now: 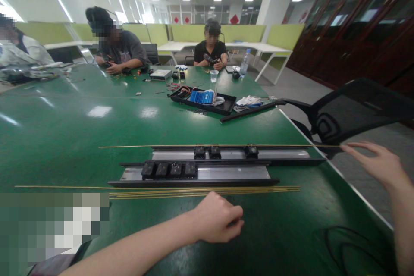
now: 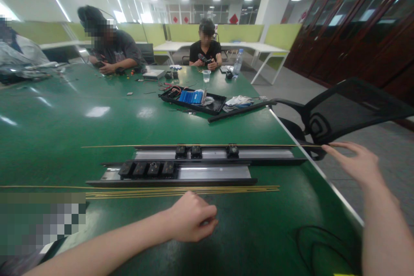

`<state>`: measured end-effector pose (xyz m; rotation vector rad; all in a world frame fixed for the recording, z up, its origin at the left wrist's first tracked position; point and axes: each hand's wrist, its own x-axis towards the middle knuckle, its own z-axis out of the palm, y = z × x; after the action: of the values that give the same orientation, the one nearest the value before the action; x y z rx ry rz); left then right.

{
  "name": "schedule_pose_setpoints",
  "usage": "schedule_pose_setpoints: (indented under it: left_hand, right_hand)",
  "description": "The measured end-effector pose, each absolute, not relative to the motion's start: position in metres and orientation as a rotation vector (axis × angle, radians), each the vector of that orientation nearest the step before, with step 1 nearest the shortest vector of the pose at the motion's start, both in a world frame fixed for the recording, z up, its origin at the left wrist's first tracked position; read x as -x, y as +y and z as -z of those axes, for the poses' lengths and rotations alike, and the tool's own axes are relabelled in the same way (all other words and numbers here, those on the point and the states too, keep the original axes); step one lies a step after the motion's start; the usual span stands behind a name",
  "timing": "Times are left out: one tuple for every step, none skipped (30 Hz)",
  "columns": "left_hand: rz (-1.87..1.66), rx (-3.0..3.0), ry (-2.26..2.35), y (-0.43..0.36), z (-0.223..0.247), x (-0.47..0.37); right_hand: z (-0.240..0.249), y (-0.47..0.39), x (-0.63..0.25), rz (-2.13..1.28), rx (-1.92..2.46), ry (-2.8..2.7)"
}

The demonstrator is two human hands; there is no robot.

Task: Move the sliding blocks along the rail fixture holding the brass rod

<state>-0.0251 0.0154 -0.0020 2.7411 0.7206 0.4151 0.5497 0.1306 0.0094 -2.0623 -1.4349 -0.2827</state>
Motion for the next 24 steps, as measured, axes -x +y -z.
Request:
schedule_pose_setpoints:
  left_hand:
    - [-0.411, -2.741, 0.721, 0.015, 0.002, 0.025]
    - [-0.406, -2.742, 0.722, 0.015, 0.002, 0.025]
    - [-0.403, -2.741, 0.724, 0.015, 0.001, 0.025]
    - [-0.402, -2.74, 0.727, 0.015, 0.002, 0.025]
    - [-0.402, -2.739, 0.727, 0.015, 0.002, 0.025]
    - [-0.402, -2.738, 0.727, 0.015, 0.002, 0.024]
    - [-0.402, -2.736, 0.725, 0.015, 0.002, 0.024]
    - [-0.403, -2.734, 0.723, 0.015, 0.003, 0.024]
    - [-0.405, -2.733, 0.721, 0.015, 0.003, 0.024]
    - [-0.406, -2.732, 0.719, 0.015, 0.003, 0.025]
    - [-0.408, -2.731, 0.718, 0.015, 0.003, 0.025]
    - [-0.409, -2.73, 0.719, 0.014, 0.003, 0.025]
    - [-0.408, -2.73, 0.718, 0.014, 0.003, 0.025]
    - [-0.406, -2.73, 0.718, 0.014, 0.003, 0.025]
    - [-0.404, -2.73, 0.72, 0.015, 0.002, 0.025]
    - [-0.402, -2.731, 0.722, 0.015, 0.002, 0.025]
    - [-0.399, -2.733, 0.724, 0.015, 0.002, 0.025]
    - [-0.395, -2.734, 0.725, 0.015, 0.001, 0.024]
    - [-0.389, -2.737, 0.727, 0.015, 0.001, 0.024]
    - [-0.38, -2.74, 0.728, 0.015, 0.0, 0.024]
    - [-0.37, -2.744, 0.728, 0.015, 0.0, 0.024]
    - [-0.361, -2.748, 0.729, 0.015, -0.001, 0.024]
    - [-0.355, -2.751, 0.73, 0.015, -0.001, 0.024]
    - [-0.355, -2.753, 0.731, 0.015, -0.001, 0.024]
  right_hand:
    - [-0.01, 0.13, -0.549, 0.215, 2.062, -1.405]
    - [-0.01, 0.13, -0.549, 0.155, 2.058, -1.374]
    - [-0.011, 0.129, -0.549, 0.113, 2.052, -1.351]
    - [-0.011, 0.129, -0.549, 0.098, 2.05, -1.336]
    - [-0.011, 0.129, -0.549, 0.093, 2.05, -1.33]
    - [-0.01, 0.129, -0.55, 0.097, 2.052, -1.328]
    - [-0.01, 0.129, -0.551, 0.107, 2.054, -1.331]
    - [-0.009, 0.13, -0.552, 0.118, 2.056, -1.336]
    - [-0.009, 0.13, -0.553, 0.128, 2.057, -1.338]
    - [-0.008, 0.131, -0.554, 0.138, 2.057, -1.336]
    - [-0.007, 0.132, -0.555, 0.143, 2.063, -1.334]
    - [-0.006, 0.132, -0.556, 0.143, 2.073, -1.333]
    - [-0.006, 0.133, -0.557, 0.14, 2.086, -1.333]
    - [-0.005, 0.133, -0.558, 0.14, 2.098, -1.334]
    - [-0.005, 0.134, -0.559, 0.144, 2.108, -1.337]
    - [-0.005, 0.134, -0.56, 0.147, 2.116, -1.339]
    - [-0.005, 0.135, -0.561, 0.149, 2.122, -1.34]
    - [-0.004, 0.135, -0.562, 0.15, 2.126, -1.343]
    - [-0.004, 0.135, -0.562, 0.148, 2.129, -1.348]
    - [-0.004, 0.134, -0.562, 0.147, 2.131, -1.351]
    - [-0.004, 0.134, -0.562, 0.147, 2.131, -1.35]
    - [-0.005, 0.134, -0.562, 0.15, 2.13, -1.347]
    - [-0.005, 0.134, -0.562, 0.153, 2.128, -1.343]
    - [-0.005, 0.134, -0.561, 0.155, 2.129, -1.335]
